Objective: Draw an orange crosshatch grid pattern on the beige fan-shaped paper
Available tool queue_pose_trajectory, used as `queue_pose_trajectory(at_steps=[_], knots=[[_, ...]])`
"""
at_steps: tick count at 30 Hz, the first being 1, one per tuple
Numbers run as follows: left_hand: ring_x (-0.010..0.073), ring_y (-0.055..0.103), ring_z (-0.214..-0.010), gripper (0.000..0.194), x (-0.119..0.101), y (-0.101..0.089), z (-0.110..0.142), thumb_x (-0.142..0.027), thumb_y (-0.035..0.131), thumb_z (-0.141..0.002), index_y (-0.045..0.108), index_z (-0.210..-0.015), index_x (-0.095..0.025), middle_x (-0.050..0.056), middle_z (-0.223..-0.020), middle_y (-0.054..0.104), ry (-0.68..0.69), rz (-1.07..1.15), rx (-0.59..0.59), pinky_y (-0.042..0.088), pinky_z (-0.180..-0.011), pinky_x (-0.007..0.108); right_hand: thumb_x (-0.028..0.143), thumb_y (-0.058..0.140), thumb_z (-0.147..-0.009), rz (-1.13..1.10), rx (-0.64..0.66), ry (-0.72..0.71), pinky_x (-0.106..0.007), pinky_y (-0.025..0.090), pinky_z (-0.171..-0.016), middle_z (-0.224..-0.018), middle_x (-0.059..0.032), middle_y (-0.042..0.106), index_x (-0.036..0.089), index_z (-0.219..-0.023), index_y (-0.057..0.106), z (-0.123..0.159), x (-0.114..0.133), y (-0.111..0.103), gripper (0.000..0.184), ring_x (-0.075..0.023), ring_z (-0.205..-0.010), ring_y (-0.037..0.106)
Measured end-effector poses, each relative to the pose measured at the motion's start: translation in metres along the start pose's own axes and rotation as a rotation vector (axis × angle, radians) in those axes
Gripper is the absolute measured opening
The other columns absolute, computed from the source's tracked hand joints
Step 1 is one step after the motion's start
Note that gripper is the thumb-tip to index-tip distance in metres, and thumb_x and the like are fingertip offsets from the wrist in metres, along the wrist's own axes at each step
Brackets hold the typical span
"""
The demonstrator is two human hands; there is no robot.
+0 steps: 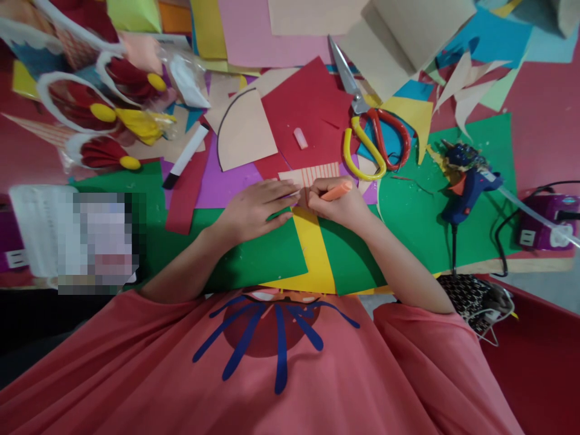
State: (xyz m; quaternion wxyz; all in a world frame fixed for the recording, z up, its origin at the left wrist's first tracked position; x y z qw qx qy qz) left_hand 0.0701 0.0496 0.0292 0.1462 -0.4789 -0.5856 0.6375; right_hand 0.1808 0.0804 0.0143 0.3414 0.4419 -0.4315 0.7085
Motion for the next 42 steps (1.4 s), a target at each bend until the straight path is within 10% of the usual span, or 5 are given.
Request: queue_pose_trajectory(at_steps=[42], knots=[[0.0238, 0.055, -0.120, 0.040, -0.011, 0.010, -0.001, -0.034, 0.036, -0.099, 0.058, -0.125, -0.013, 0.013, -0.127, 0.061, 0.081, -0.054, 0.102, 0.044, -0.101, 0.040, 0.033, 0.057, -0.086, 0.117, -0.188, -0.149, -0.025, 0.047, -0.059, -0.072, -0.0018, 0.068, 0.018, -0.079, 0.067, -0.002, 0.006, -0.022, 0.019, -0.0123, -0.065, 0.061]])
Point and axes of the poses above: each hand's wrist, its own z-axis away from the middle knuckle, its own y-axis out of the palm, x = y × z, the point moved 9 cm from there along -z, towards the middle knuckle
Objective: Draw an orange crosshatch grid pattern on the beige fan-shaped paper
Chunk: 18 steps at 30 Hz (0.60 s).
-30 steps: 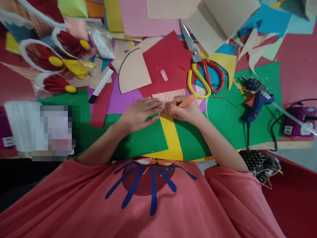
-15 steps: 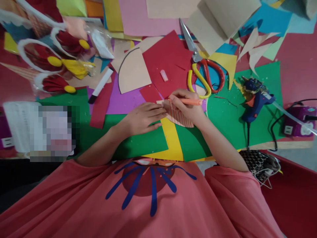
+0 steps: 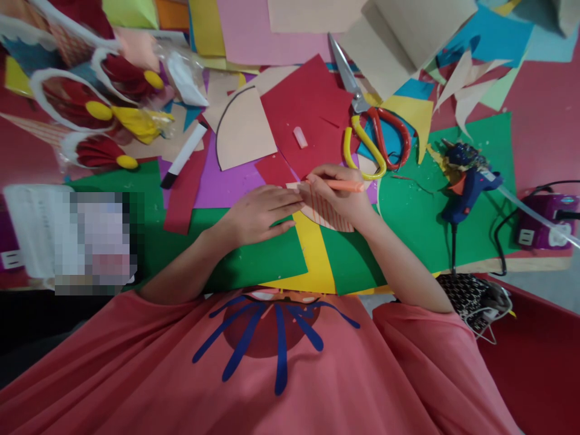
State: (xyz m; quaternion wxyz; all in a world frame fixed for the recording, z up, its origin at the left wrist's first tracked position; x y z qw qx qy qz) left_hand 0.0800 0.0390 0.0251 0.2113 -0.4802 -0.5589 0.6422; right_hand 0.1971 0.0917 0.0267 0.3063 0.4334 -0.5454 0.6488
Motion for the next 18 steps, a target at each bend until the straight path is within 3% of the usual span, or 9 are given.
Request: queue_pose_trajectory(at_steps=[9, 18], knots=[[0.0246, 0.058, -0.116, 0.039, -0.0028, -0.0055, 0.0014, -0.031, 0.037, -0.099, 0.060, -0.121, -0.009, 0.015, -0.123, 0.063, 0.044, 0.005, -0.079, 0.046, -0.099, 0.040, 0.027, 0.058, -0.083, -0.019, 0.040, 0.007, -0.024, 0.048, -0.059, -0.072, -0.0029, 0.071, 0.016, -0.074, 0.069, -0.0011, -0.0021, 0.0036, 0.018, -0.0134, -0.066, 0.064], [0.0244, 0.060, -0.114, 0.038, -0.0056, -0.0094, 0.0012, -0.029, 0.038, -0.098, 0.061, -0.119, -0.007, 0.015, -0.122, 0.064, 0.060, -0.018, -0.112, 0.047, -0.097, 0.039, 0.030, 0.057, -0.085, 0.036, -0.019, -0.027, -0.024, 0.047, -0.055, -0.068, -0.0021, 0.068, 0.016, -0.077, 0.068, -0.0005, -0.0003, 0.0009, 0.019, -0.0122, -0.062, 0.061]])
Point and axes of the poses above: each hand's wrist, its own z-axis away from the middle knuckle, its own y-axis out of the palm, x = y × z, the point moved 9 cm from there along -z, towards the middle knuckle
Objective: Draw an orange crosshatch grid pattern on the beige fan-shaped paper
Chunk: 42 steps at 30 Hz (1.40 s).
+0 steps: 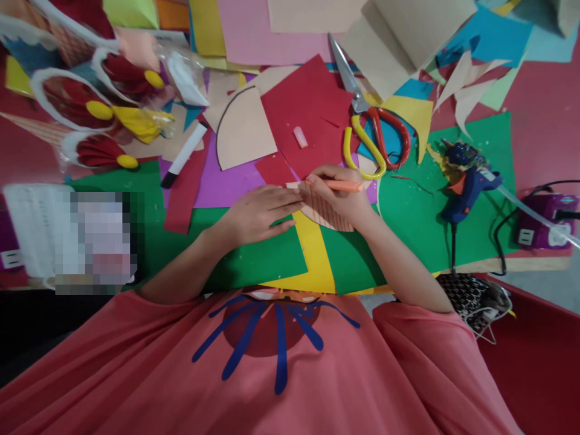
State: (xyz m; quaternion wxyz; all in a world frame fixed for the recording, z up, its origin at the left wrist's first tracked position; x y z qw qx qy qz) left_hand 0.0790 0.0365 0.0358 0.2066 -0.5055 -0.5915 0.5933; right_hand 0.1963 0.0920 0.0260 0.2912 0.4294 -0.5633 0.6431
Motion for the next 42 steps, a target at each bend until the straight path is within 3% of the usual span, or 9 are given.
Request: queue_pose_trajectory(at_steps=[6, 12, 22, 26, 34, 42], knots=[[0.0225, 0.057, -0.119, 0.038, 0.005, 0.005, 0.000, -0.032, 0.040, -0.098, 0.060, -0.122, -0.011, 0.014, -0.125, 0.062, -0.048, 0.034, 0.068, 0.045, -0.101, 0.039, 0.030, 0.057, -0.084, -0.031, 0.045, 0.018, -0.025, 0.047, -0.056, -0.069, -0.0021, 0.070, 0.017, -0.074, 0.068, 0.001, -0.002, 0.003, 0.020, -0.0134, -0.064, 0.063], [0.0227, 0.058, -0.118, 0.037, 0.004, 0.003, 0.001, -0.031, 0.040, -0.098, 0.062, -0.119, -0.010, 0.014, -0.125, 0.062, -0.039, 0.024, 0.031, 0.046, -0.101, 0.038, 0.028, 0.060, -0.080, -0.068, 0.116, 0.069, -0.025, 0.046, -0.057, -0.066, -0.0017, 0.069, 0.016, -0.067, 0.068, 0.001, -0.008, 0.009, 0.019, -0.0137, -0.062, 0.063], [0.0250, 0.050, -0.127, 0.038, 0.014, 0.006, 0.002, -0.031, 0.042, -0.097, 0.058, -0.124, -0.011, 0.013, -0.131, 0.058, -0.116, 0.020, 0.074, 0.041, -0.107, 0.044, 0.029, 0.056, -0.084, -0.031, -0.007, 0.006, -0.025, 0.048, -0.061, -0.075, -0.0028, 0.069, 0.017, -0.080, 0.066, 0.000, 0.007, -0.012, 0.016, -0.0132, -0.068, 0.063], [0.0268, 0.049, -0.127, 0.039, 0.016, 0.008, 0.002, -0.031, 0.043, -0.096, 0.056, -0.127, -0.010, 0.014, -0.133, 0.056, -0.134, 0.018, 0.107, 0.041, -0.107, 0.046, 0.032, 0.057, -0.084, 0.006, 0.014, -0.016, -0.026, 0.048, -0.061, -0.076, -0.0027, 0.070, 0.018, -0.081, 0.065, 0.000, 0.007, -0.008, 0.017, -0.0131, -0.068, 0.063], [0.0258, 0.056, -0.118, 0.037, 0.015, -0.002, 0.002, -0.030, 0.038, -0.098, 0.061, -0.119, -0.010, 0.014, -0.124, 0.061, -0.140, -0.026, -0.003, 0.047, -0.100, 0.042, 0.032, 0.058, -0.083, -0.013, 0.056, 0.009, -0.025, 0.048, -0.060, -0.075, -0.0029, 0.071, 0.017, -0.078, 0.067, 0.000, 0.003, 0.002, 0.019, -0.0132, -0.067, 0.063], [0.0249, 0.054, -0.121, 0.034, 0.017, 0.000, 0.002, -0.030, 0.040, -0.097, 0.060, -0.120, -0.013, 0.013, -0.125, 0.061, -0.160, 0.003, 0.012, 0.046, -0.102, 0.043, 0.033, 0.059, -0.082, -0.029, 0.087, 0.023, -0.026, 0.048, -0.060, -0.072, -0.0034, 0.071, 0.017, -0.075, 0.067, 0.000, 0.001, 0.004, 0.020, -0.0139, -0.066, 0.064]])
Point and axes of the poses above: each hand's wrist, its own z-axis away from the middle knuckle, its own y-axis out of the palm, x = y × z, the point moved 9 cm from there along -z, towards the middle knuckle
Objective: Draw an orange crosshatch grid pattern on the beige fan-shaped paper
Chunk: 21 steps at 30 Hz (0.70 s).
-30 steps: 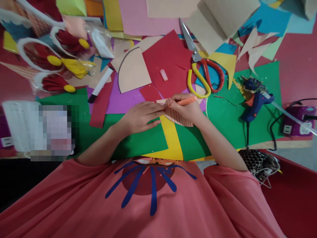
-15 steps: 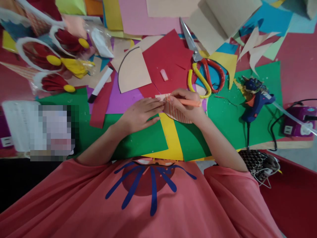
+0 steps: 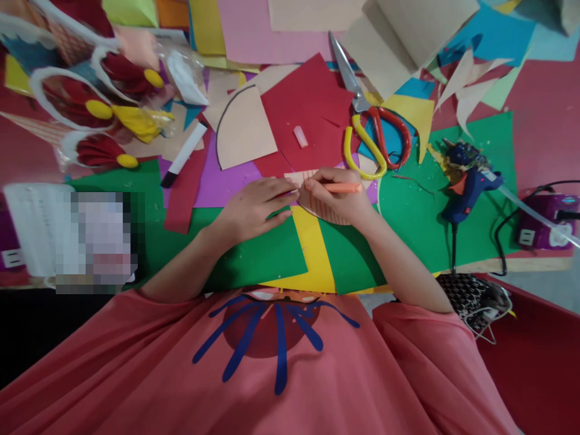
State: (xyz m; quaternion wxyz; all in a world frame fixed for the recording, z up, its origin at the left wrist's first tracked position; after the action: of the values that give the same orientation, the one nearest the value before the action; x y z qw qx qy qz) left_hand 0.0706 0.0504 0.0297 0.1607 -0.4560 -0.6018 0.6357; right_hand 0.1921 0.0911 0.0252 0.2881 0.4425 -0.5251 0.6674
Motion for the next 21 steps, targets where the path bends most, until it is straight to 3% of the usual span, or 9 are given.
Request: queue_pose_trajectory(at_steps=[6, 12, 21], knots=[[0.0254, 0.056, -0.119, 0.033, -0.002, -0.002, 0.000, -0.029, 0.040, -0.097, 0.062, -0.116, -0.014, 0.013, -0.125, 0.061, 0.019, -0.007, -0.027, 0.047, -0.101, 0.043, 0.032, 0.063, -0.077, -0.049, 0.007, 0.062, -0.024, 0.046, -0.053, -0.061, -0.0008, 0.065, 0.017, -0.063, 0.064, -0.001, -0.005, -0.001, 0.020, -0.0124, -0.057, 0.059], [0.0252, 0.051, -0.125, 0.033, 0.003, 0.000, 0.000, -0.029, 0.040, -0.098, 0.060, -0.120, -0.016, 0.013, -0.130, 0.058, -0.040, 0.027, 0.003, 0.044, -0.103, 0.045, 0.038, 0.058, -0.083, -0.068, -0.117, -0.001, -0.026, 0.048, -0.058, -0.068, -0.0026, 0.066, 0.019, -0.071, 0.065, 0.003, 0.003, -0.019, 0.023, -0.0142, -0.066, 0.062], [0.0249, 0.051, -0.125, 0.032, 0.003, -0.003, 0.001, -0.029, 0.041, -0.098, 0.060, -0.119, -0.016, 0.012, -0.131, 0.058, -0.040, 0.018, -0.024, 0.044, -0.103, 0.045, 0.041, 0.058, -0.083, -0.013, -0.008, -0.002, -0.026, 0.048, -0.060, -0.072, -0.0035, 0.068, 0.017, -0.074, 0.065, 0.000, 0.002, -0.003, 0.026, -0.0130, -0.065, 0.061]])
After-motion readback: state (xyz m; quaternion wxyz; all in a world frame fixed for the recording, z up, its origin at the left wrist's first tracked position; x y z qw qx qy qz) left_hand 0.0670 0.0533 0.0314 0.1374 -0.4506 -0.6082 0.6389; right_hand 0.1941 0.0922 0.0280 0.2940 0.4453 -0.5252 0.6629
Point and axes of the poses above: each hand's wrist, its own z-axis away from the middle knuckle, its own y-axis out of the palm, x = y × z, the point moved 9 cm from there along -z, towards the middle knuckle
